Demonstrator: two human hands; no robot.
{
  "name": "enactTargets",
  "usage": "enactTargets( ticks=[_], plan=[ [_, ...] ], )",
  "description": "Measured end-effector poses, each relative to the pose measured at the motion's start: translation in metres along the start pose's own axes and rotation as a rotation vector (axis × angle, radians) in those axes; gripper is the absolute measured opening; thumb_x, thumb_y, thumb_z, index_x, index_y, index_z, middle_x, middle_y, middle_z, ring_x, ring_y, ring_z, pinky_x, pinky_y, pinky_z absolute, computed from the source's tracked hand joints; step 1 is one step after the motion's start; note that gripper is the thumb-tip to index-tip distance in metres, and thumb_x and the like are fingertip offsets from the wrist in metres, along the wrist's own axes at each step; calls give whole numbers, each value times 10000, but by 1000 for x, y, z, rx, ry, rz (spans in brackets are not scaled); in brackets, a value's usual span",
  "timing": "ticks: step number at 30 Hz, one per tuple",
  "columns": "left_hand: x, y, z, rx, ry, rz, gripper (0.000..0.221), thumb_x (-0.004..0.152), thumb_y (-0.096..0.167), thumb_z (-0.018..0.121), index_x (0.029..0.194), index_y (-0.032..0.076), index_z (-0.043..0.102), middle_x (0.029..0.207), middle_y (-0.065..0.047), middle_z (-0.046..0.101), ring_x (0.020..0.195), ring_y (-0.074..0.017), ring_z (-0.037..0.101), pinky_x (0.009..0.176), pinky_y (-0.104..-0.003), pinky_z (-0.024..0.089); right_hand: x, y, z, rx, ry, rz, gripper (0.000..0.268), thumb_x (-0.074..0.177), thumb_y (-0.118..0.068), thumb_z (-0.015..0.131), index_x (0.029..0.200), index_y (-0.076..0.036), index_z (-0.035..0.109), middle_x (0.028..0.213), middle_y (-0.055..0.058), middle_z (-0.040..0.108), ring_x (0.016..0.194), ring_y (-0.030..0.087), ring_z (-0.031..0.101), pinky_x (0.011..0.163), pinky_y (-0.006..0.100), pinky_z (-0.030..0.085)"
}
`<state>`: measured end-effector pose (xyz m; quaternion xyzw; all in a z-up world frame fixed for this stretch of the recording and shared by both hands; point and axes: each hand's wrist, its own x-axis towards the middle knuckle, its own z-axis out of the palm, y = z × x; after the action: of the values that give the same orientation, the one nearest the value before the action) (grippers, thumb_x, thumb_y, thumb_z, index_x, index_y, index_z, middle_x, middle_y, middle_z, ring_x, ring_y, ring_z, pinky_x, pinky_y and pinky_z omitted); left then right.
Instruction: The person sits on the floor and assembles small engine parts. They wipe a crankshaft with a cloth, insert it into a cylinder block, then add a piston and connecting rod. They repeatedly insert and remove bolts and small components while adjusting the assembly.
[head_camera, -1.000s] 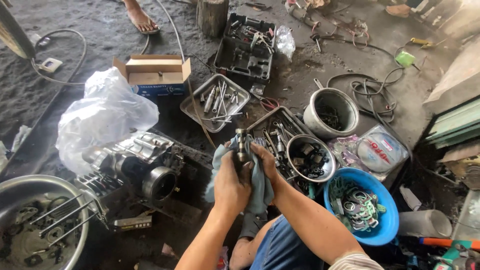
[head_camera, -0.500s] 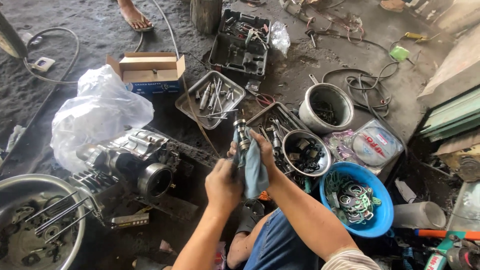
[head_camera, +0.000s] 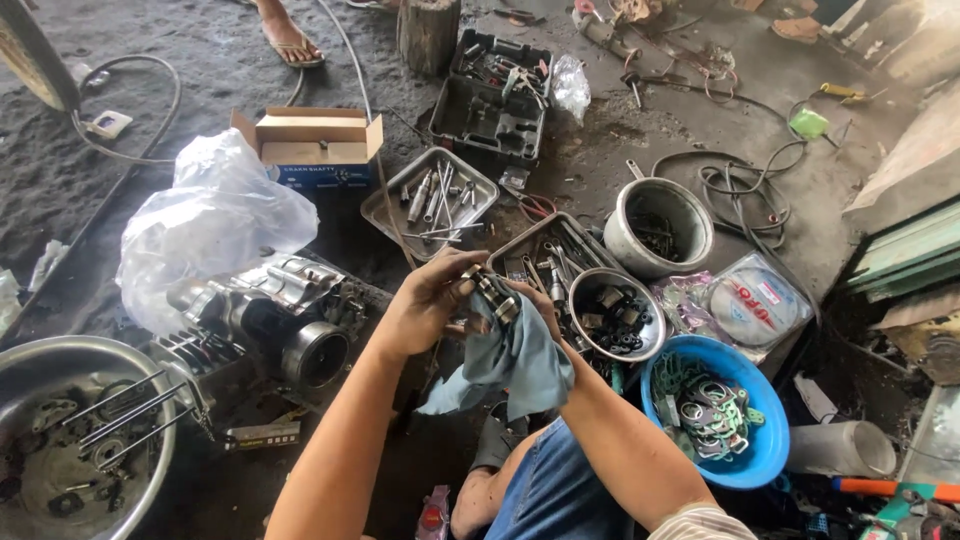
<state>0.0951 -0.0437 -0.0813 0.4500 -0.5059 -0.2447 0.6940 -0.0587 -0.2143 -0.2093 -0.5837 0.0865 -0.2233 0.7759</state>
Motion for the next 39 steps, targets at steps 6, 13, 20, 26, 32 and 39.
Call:
enactTargets(
  ticks=[6,13,20,26,32,39],
  plan=[
    [-14,27,13,220,76,82,389,974,249,671,1297,34,699,1009,-131,671,813,-196,632,666,-353,598,5,32,-35,-422,53,-237,313,899,-101,696,1163,60,741,1165,278,737,1150,417,687,1004,496,530],
    [-39,-20,17,264,120,131,529,922,199,740,1389,-14,613,1086,-180,668,857,-264,649,738,-390,570,-6,20,-24,-545,10,-182,369,872,-127,754,1208,24,745,1196,236,742,1159,374,694,1046,454,513],
    [-54,-29,37,-14,266,131,344,808,-42,821,1096,-46,633,929,-150,660,798,-204,642,703,-322,545,-27,-13,13,-475,137,-8,383,926,-161,677,1268,10,707,1275,210,701,1224,334,650,1104,424,462],
    [-56,-27,49,-20,364,234,319,810,-44,829,1056,-62,627,951,-180,653,790,-224,651,689,-319,557,-25,-48,45,-412,262,125,399,976,-191,607,1322,-4,673,1347,185,663,1284,297,610,1158,396,416],
    [-58,-25,53,255,472,390,260,817,9,842,1011,-29,673,935,-183,690,743,-300,695,639,-336,570,-16,-86,79,-334,392,238,419,1026,-222,536,1377,-17,639,1419,161,625,1345,260,570,1212,368,369],
    [-59,-29,39,730,414,614,176,909,-7,669,1081,21,694,976,-183,705,749,-332,710,649,-395,610,-9,-111,101,178,595,578,321,832,-344,755,1036,-97,740,945,132,738,758,237,667,778,436,566]
  ],
)
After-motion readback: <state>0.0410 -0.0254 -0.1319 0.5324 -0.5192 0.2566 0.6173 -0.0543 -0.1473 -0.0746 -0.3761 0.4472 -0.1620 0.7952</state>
